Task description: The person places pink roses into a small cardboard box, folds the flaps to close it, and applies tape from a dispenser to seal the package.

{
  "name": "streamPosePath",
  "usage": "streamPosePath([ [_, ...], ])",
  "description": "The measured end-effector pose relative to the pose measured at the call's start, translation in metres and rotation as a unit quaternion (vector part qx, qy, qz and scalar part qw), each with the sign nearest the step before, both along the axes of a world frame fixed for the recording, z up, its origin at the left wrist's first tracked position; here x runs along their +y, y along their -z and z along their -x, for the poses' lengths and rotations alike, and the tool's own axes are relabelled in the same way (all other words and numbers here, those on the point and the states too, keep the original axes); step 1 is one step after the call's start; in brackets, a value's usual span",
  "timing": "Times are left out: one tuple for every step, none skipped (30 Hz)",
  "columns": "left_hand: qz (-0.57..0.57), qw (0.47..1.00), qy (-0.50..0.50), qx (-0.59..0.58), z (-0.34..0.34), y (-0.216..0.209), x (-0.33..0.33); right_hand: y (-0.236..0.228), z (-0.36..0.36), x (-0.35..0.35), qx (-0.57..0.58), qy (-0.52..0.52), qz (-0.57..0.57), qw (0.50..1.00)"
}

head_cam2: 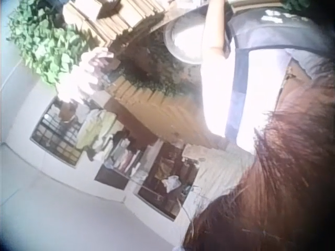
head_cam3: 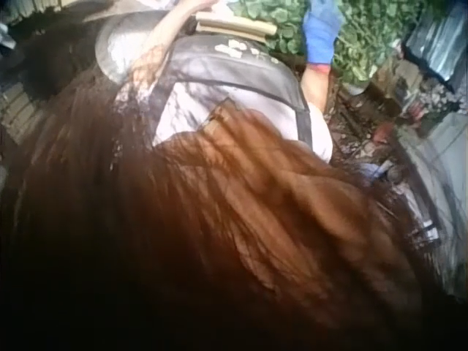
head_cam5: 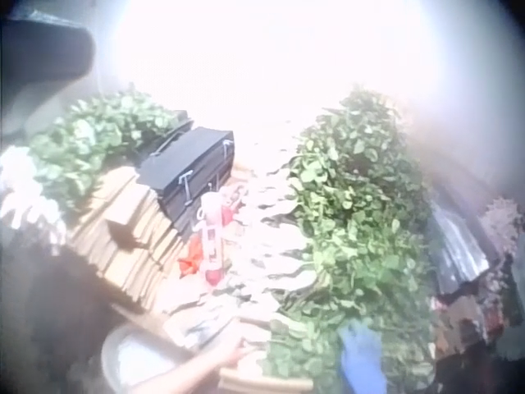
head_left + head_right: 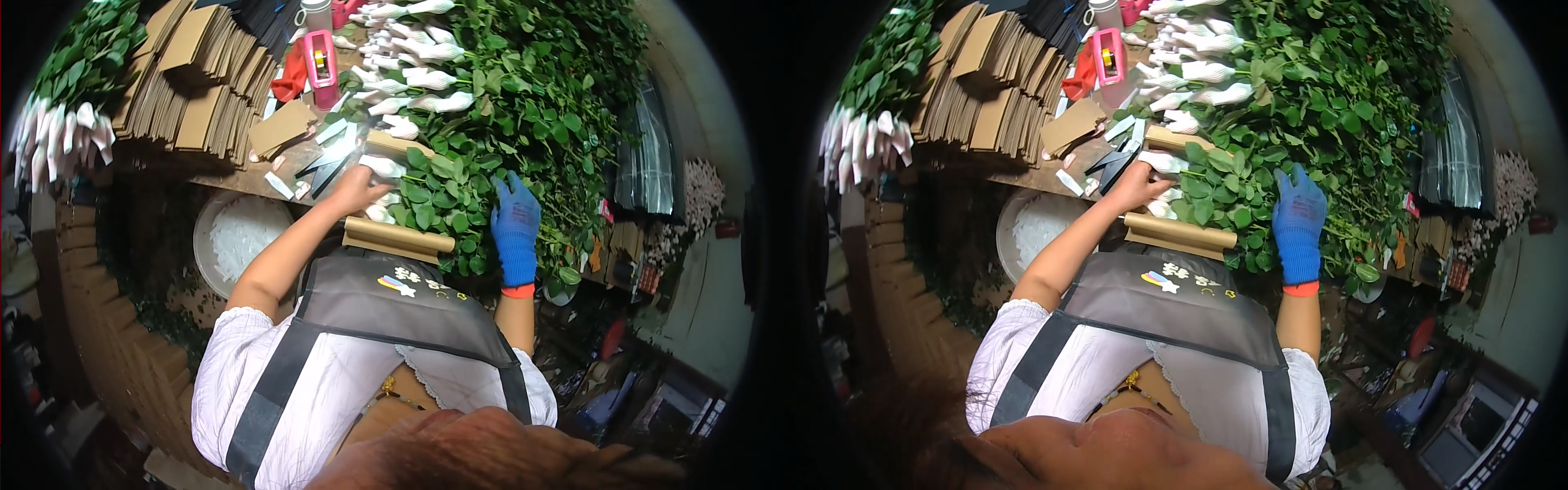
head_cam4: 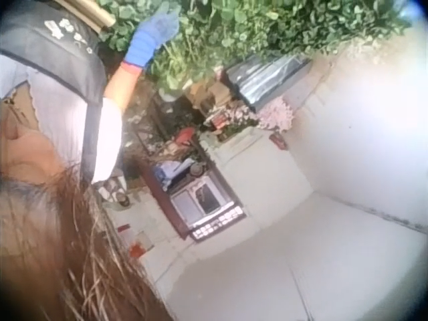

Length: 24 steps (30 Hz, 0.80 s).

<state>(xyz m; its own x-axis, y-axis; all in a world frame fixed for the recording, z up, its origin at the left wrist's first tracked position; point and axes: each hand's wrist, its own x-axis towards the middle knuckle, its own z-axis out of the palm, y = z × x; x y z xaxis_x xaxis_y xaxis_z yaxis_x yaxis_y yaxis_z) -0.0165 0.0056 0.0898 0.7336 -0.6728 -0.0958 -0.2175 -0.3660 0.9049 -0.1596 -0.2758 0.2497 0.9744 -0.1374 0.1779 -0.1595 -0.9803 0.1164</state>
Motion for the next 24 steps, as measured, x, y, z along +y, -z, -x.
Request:
streamPosePath([
  [0.022, 1.0, -0.009, -0.01, 0.002, 0.001, 0.001, -0.02, -0.011, 0.016, -0.017, -0.03, -0.069, 0.997],
  [0.024, 1.0, -0.016, -0.009, 0.001, 0.001, 0.0, -0.019, -0.022, 0.026, -0.056, -0.104, -0.178, 0.977],
  [-0.008, 0.999, -0.016, -0.029, 0.001, 0.002, -0.001, -0.013, -0.027, 0.044, -0.08, -0.155, -0.246, 0.954],
  [-0.042, 0.998, -0.017, -0.047, 0.002, 0.002, -0.001, -0.019, -0.035, 0.066, 0.057, -0.11, -0.314, 0.941],
  [-0.089, 0.996, 0.007, -0.017, 0.002, -0.028, -0.004, -0.008, -0.047, 0.079, 0.149, -0.085, -0.304, 0.937],
  [-0.088, 0.996, 0.01, -0.017, 0.002, -0.037, -0.008, 0.017, -0.057, 0.084, 0.168, -0.074, -0.212, 0.96],
  [-0.072, 0.997, 0.025, -0.03, 0.0, -0.042, -0.009, 0.044, -0.068, 0.079, 0.18, -0.045, -0.186, 0.965],
  [-0.059, 0.997, 0.036, -0.043, -0.001, -0.044, -0.008, 0.063, -0.077, 0.076, 0.191, -0.02, -0.162, 0.968],
  [-0.009, 0.995, -0.019, -0.102, 0.005, -0.04, -0.007, 0.069, -0.081, 0.075, 0.195, -0.025, -0.162, 0.967],
  [-0.011, 0.993, -0.028, -0.113, 0.005, -0.036, -0.005, 0.073, -0.084, 0.071, 0.209, -0.006, -0.149, 0.967],
  [0.017, 0.996, -0.048, -0.075, 0.004, -0.032, -0.004, 0.078, -0.087, 0.07, 0.222, 0.015, -0.135, 0.966],
  [0.05, 0.996, -0.065, -0.038, 0.005, -0.032, -0.005, 0.082, -0.086, 0.068, 0.224, 0.016, -0.132, 0.966],
  [0.053, 0.996, -0.064, -0.035, 0.005, -0.032, -0.007, 0.085, -0.085, 0.067, 0.21, 0.004, -0.133, 0.969],
  [0.037, 0.995, -0.091, -0.017, 0.005, -0.033, -0.009, 0.087, -0.085, 0.066, 0.195, -0.006, -0.136, 0.971],
  [0.02, 0.993, -0.118, 0.0, 0.004, -0.035, -0.01, 0.088, -0.085, 0.066, 0.197, -0.004, -0.134, 0.971],
  [0.022, 0.993, -0.116, 0.002, 0.005, -0.032, -0.013, 0.088, -0.085, 0.068, 0.203, 0.001, -0.126, 0.971],
  [0.002, 0.989, -0.144, -0.027, 0.006, -0.028, -0.017, 0.089, -0.085, 0.069, 0.21, 0.006, -0.118, 0.971],
  [-0.019, 0.983, -0.172, -0.059, 0.006, -0.026, -0.018, 0.088, -0.085, 0.069, 0.21, 0.008, -0.118, 0.971],
  [-0.036, 0.983, -0.163, -0.077, 0.007, -0.042, -0.015, 0.086, -0.085, 0.069, 0.214, 0.013, -0.124, 0.969],
  [-0.035, 0.984, -0.159, -0.077, 0.008, -0.049, -0.01, 0.086, -0.084, 0.069, 0.219, 0.017, -0.13, 0.967],
  [0.001, 0.983, -0.16, -0.088, 0.009, -0.053, -0.002, 0.086, -0.084, 0.069, 0.219, 0.021, -0.13, 0.967],
  [0.037, 0.981, -0.16, -0.099, 0.012, -0.055, 0.004, 0.086, -0.083, 0.069, 0.21, 0.022, -0.128, 0.969],
  [0.103, 0.973, -0.19, -0.084, 0.016, -0.053, 0.008, 0.087, -0.082, 0.068, 0.202, 0.023, -0.125, 0.971],
  [0.206, 0.93, -0.284, -0.109, 0.019, -0.045, 0.008, 0.084, -0.084, 0.069, 0.201, 0.022, -0.125, 0.971],
])
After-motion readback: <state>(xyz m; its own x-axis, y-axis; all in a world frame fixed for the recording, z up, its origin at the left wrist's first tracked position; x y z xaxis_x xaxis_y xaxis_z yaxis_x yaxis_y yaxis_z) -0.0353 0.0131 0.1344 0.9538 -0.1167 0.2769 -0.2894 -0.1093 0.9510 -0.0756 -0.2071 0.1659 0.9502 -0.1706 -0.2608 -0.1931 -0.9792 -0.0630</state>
